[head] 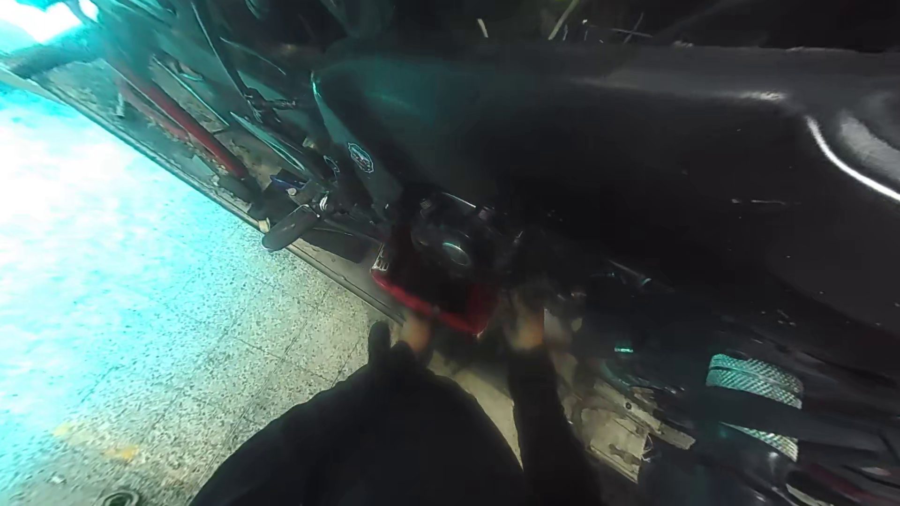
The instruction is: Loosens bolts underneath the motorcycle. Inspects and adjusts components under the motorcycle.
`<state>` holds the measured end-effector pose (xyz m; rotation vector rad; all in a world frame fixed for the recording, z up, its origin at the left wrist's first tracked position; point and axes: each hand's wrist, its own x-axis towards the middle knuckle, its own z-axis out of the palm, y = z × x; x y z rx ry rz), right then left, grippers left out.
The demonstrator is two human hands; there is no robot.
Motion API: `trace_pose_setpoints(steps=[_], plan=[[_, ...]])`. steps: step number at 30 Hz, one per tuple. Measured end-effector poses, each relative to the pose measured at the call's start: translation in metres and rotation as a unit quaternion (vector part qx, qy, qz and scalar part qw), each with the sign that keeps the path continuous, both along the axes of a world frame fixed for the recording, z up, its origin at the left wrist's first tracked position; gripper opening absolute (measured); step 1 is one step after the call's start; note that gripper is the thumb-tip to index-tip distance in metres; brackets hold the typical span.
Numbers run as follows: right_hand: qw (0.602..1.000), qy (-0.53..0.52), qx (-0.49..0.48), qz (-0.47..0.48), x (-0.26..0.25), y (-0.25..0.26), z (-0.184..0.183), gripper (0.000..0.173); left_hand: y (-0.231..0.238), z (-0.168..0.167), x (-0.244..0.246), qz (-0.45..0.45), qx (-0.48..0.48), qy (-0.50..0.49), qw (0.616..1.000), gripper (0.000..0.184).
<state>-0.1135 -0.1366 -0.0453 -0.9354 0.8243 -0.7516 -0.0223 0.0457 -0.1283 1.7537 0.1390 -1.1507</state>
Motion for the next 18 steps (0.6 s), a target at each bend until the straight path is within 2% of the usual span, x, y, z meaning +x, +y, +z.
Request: trace_pose_setpoints(steps=[11,18], plan=[[0.998,-0.008,-0.053,-0.015,0.009,0.01,0.002,0.017,0.002,0.011,0.008,-0.042,0.009,0.014,0.999,0.053],[0.998,0.012,-0.049,-0.047,0.013,0.015,0.004,0.017,-0.001,0.002,0.006,-0.036,0.024,0.006,0.999,0.052]])
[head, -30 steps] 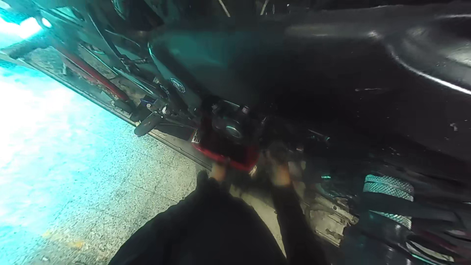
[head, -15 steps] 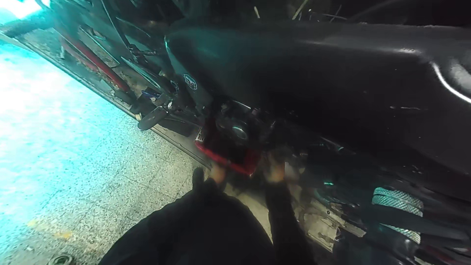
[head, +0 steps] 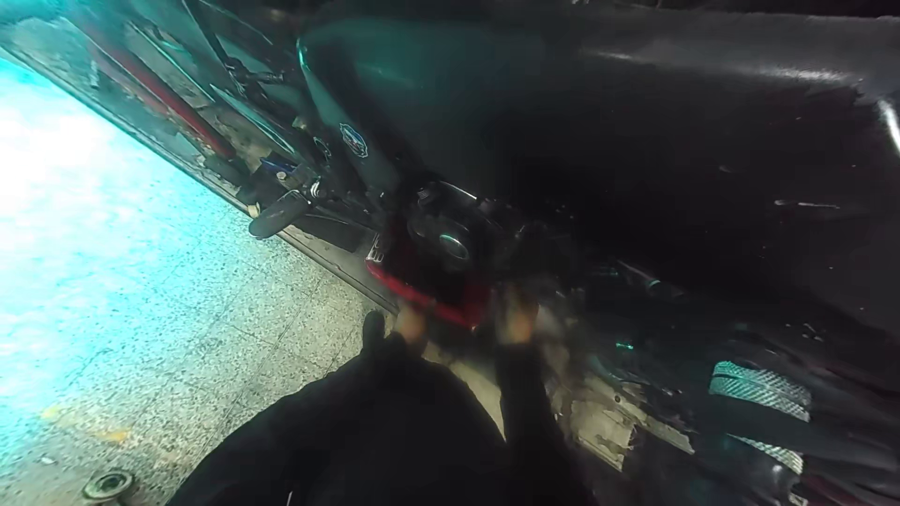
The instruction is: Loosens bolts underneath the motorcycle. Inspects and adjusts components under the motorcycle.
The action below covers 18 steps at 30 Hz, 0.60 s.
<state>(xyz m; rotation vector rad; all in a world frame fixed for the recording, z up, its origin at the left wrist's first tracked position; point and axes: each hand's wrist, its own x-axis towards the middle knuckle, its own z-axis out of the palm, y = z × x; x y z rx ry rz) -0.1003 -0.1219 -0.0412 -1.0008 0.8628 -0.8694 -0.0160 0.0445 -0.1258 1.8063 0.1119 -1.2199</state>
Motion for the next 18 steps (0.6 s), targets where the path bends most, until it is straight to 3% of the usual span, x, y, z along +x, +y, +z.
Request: trace_pose_setpoints(steps=[14,16,18], plan=[[0.999,0.01,0.038,-0.013,0.007,0.006,0.011,0.014,-0.003,-0.007,0.001,0.028,0.01,0.025,0.999,0.049],[0.998,0.045,0.03,-0.014,0.001,0.009,0.017,0.02,-0.003,-0.006,-0.002,0.039,0.008,0.028,0.999,0.048],[0.992,0.12,-0.03,-0.018,-0.012,0.016,0.025,0.038,-0.002,-0.005,-0.004,0.038,0.007,0.018,0.999,0.047]])
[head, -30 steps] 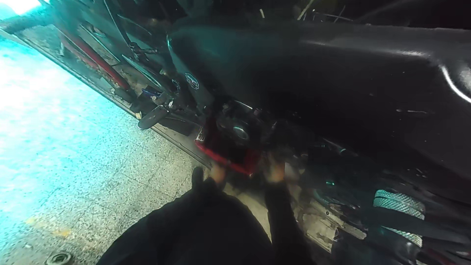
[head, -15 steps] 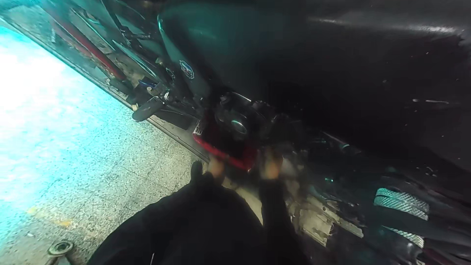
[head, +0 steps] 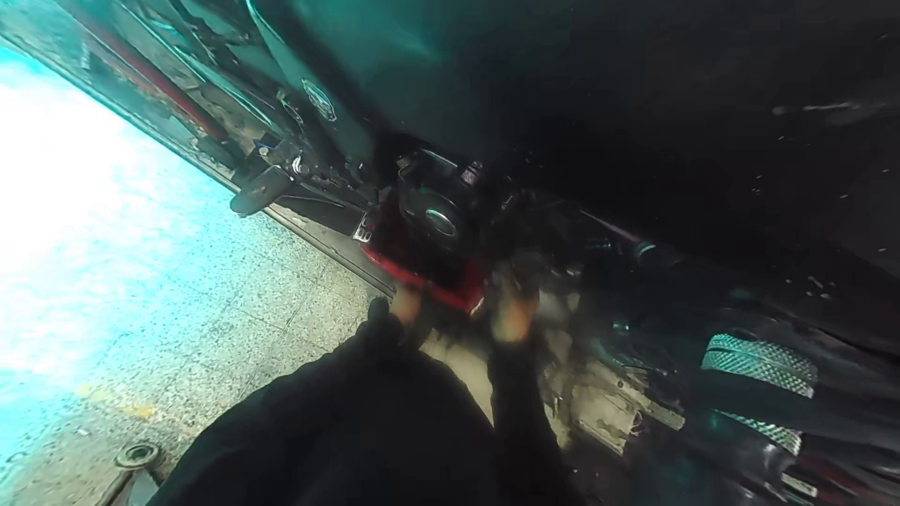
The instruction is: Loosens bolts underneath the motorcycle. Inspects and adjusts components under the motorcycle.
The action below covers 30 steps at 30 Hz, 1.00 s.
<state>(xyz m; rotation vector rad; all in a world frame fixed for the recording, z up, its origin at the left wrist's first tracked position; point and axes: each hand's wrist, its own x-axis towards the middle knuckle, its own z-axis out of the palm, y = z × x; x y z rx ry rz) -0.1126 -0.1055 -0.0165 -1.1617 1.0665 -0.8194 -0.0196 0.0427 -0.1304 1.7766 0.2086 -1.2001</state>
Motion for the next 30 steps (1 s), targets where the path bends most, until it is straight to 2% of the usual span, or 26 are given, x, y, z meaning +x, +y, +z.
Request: trace_pose_setpoints(steps=[1,3,6,8,10,13,20,25,30], plan=[[0.997,0.052,-0.049,0.001,-0.006,0.004,0.004,0.041,0.0,0.001,0.002,-0.004,-0.003,-0.006,1.0,0.047],[0.972,0.136,-0.191,-0.001,-0.024,0.014,0.0,0.03,0.01,0.003,0.001,-0.022,-0.005,-0.022,0.999,0.046],[0.911,0.147,-0.386,0.012,-0.029,0.021,0.001,0.02,0.033,0.002,-0.001,-0.061,-0.022,-0.019,0.998,0.039],[0.879,0.166,-0.446,0.022,-0.016,0.017,0.008,0.019,0.052,-0.006,-0.004,-0.082,-0.029,-0.016,0.996,0.035],[0.861,0.212,-0.461,0.015,-0.003,0.013,0.011,0.019,0.072,-0.011,-0.006,-0.103,-0.029,-0.012,0.994,0.035],[0.848,0.254,-0.466,-0.01,0.008,0.01,0.011,0.015,0.096,-0.013,-0.009,-0.089,-0.024,-0.003,0.996,0.033],[0.824,0.313,-0.472,0.017,0.017,0.012,0.018,0.019,0.12,-0.019,0.004,-0.081,-0.033,0.002,0.996,0.032],[0.818,0.319,-0.478,-0.013,0.021,0.015,0.013,0.013,0.133,-0.028,0.016,-0.094,-0.038,0.005,0.995,0.032],[0.809,0.314,-0.497,-0.007,0.016,0.015,0.009,0.016,0.143,-0.028,0.03,-0.098,-0.049,-0.005,0.994,0.031]])
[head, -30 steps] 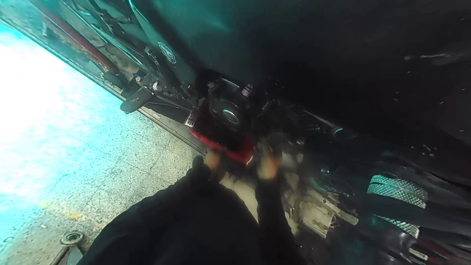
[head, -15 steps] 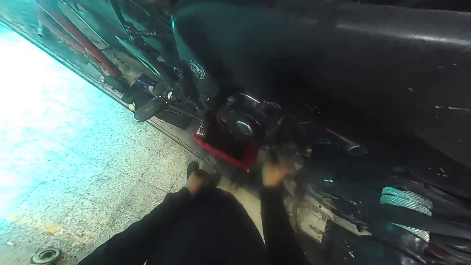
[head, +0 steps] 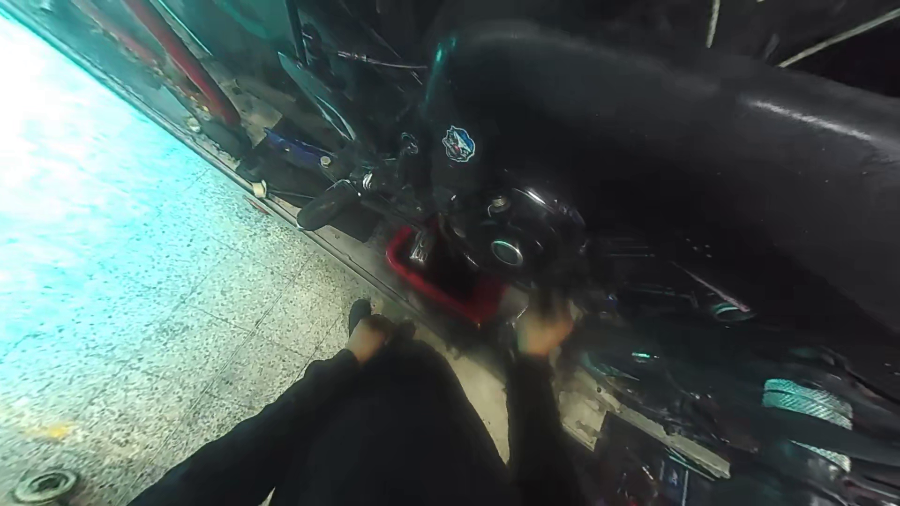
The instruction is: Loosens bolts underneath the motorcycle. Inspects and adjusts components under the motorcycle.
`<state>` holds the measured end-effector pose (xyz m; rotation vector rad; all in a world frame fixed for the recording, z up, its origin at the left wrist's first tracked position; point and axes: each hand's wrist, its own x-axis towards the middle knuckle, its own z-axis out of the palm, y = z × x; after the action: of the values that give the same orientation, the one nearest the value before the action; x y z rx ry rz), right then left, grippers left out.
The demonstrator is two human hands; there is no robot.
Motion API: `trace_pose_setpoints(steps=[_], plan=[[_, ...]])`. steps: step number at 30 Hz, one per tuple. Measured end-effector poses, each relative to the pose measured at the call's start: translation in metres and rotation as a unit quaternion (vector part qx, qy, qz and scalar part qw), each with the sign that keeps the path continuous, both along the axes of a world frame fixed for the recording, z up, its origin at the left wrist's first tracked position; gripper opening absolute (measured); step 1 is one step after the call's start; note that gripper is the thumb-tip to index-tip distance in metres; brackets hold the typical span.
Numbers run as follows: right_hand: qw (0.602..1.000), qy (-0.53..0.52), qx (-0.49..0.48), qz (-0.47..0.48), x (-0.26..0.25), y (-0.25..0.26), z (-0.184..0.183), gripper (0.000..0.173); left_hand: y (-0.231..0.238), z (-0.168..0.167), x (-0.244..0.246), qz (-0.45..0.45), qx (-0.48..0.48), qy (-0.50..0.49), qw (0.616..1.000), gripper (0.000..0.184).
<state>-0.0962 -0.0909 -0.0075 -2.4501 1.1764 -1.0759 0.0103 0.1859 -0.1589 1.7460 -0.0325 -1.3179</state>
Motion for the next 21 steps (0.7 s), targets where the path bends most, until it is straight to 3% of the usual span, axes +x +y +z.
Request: trace_pose_setpoints(steps=[8,14,18,21], plan=[[0.986,-0.062,0.036,0.151,-0.028,0.035,-0.023,0.014,0.01,-0.003,0.02,0.008,-0.002,-0.002,1.0,0.03],[0.991,0.017,0.087,0.105,-0.032,0.025,-0.051,0.015,0.004,-0.006,0.023,0.002,-0.018,-0.005,1.0,0.029],[0.967,0.195,0.155,0.046,-0.047,0.006,-0.081,0.021,0.002,-0.014,0.02,-0.007,-0.026,-0.011,1.0,0.029],[0.972,0.161,0.158,0.064,-0.049,0.002,-0.08,0.021,-0.002,-0.016,0.021,-0.004,-0.029,-0.023,0.999,0.028]])
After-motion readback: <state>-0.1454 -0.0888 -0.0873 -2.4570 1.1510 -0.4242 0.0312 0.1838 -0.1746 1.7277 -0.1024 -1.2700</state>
